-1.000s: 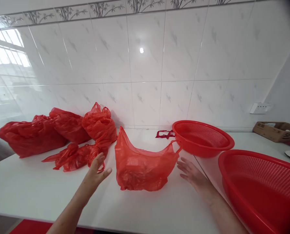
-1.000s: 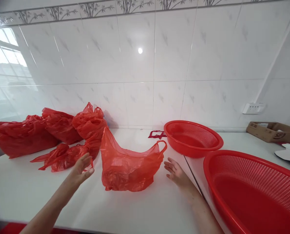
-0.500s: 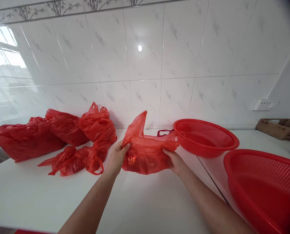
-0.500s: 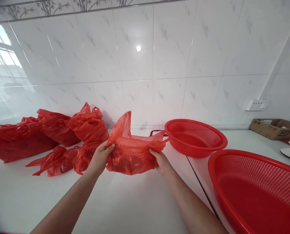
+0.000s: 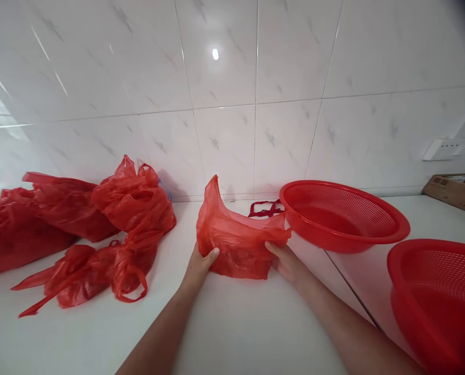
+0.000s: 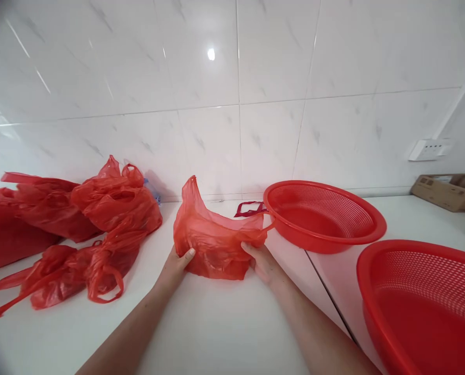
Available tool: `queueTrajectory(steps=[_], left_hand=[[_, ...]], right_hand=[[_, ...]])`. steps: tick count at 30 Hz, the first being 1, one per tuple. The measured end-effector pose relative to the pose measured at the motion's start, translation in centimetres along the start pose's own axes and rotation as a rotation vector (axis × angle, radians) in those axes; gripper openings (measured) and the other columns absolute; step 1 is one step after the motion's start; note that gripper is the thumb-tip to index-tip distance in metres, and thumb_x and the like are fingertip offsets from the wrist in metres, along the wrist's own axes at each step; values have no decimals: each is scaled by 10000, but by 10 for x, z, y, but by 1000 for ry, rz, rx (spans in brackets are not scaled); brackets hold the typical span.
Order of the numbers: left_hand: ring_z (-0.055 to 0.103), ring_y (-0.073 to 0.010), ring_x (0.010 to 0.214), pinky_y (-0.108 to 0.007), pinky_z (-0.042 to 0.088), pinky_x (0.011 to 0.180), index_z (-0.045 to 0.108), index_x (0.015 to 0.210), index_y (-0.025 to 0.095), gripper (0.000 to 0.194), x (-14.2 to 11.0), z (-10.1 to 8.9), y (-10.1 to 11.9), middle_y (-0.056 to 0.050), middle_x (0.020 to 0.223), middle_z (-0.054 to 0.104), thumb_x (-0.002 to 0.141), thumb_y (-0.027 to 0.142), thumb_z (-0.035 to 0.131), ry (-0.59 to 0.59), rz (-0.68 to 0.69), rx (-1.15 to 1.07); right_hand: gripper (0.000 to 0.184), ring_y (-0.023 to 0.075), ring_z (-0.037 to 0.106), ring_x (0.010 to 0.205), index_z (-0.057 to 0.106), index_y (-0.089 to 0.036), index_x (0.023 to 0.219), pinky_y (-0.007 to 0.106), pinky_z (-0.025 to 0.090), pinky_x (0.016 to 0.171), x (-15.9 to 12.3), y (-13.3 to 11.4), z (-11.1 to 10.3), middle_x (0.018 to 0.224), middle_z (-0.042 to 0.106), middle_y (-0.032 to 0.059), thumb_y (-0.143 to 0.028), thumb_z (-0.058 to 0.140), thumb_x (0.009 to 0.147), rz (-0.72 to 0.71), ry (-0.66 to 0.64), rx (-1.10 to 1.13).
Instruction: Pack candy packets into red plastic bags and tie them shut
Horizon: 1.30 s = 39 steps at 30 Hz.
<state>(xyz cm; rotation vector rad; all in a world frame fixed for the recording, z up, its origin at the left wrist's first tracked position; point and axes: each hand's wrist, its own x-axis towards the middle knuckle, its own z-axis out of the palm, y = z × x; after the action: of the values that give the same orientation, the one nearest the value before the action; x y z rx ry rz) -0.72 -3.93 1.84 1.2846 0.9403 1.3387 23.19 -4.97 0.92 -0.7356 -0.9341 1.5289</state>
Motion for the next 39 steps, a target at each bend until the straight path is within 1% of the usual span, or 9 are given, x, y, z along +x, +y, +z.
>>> queueTrajectory(steps=[5,9,13,18,21,27,30,34,39], left_hand=[[534,-325,1170,-406,464,941,511,1231,163,614,7,11,-9,-138,1230,606,724,459,688,-120,-58,-150],[594,-320,1096,-417,504,891,578,1147,155,465,16,8,-13,-137,1098,677,754,380,682,-190,-260,-337],[665,-275,966,-383,542,848,612,1036,144,309,27,-8,-24,-118,990,711,759,262,681,-25,-388,-519],[697,-220,844,-356,554,842,627,981,126,210,34,-20,-30,-85,914,725,773,99,612,224,-347,-656],[691,-218,880,-341,548,861,628,1024,132,229,34,-19,-25,-86,939,726,798,113,592,195,-300,-705],[665,-236,973,-310,536,883,637,1051,166,290,44,-6,-25,-86,996,720,780,262,677,107,-219,-649],[680,-244,922,-326,549,850,638,1022,137,316,54,1,-30,-95,946,725,727,208,727,155,-217,-556],[687,-236,895,-322,564,803,631,1022,130,274,64,3,-32,-103,924,724,773,233,679,198,-249,-582],[687,-234,897,-316,568,790,637,988,125,240,62,4,-32,-98,925,723,750,113,658,185,-312,-620]], right_hand=[[509,260,589,1089,573,-226,1142,376,504,864,21,6,19,1188,630,80,-444,699,699,1,-98,57],[451,272,639,980,617,-169,1016,378,517,824,43,23,36,1008,698,96,-378,752,641,72,-82,49],[356,255,654,936,616,-164,987,364,517,813,52,28,33,969,704,91,-332,718,691,146,-37,175],[243,232,646,951,623,-187,951,335,515,813,56,21,12,978,701,69,-237,660,716,157,160,322],[214,238,644,942,629,-180,924,345,512,809,56,21,8,957,701,72,-208,645,713,130,151,345],[359,228,625,987,620,-168,1048,357,482,881,48,21,20,1047,679,83,-333,695,737,115,-113,321],[307,211,645,912,640,-168,952,349,483,870,50,23,19,947,697,61,-267,748,682,173,-33,262],[216,195,647,845,638,-176,886,332,497,811,58,21,10,872,691,43,-264,709,701,140,175,390],[99,128,596,682,591,-210,800,276,490,716,65,12,16,640,590,-33,-186,627,711,-32,116,586]])
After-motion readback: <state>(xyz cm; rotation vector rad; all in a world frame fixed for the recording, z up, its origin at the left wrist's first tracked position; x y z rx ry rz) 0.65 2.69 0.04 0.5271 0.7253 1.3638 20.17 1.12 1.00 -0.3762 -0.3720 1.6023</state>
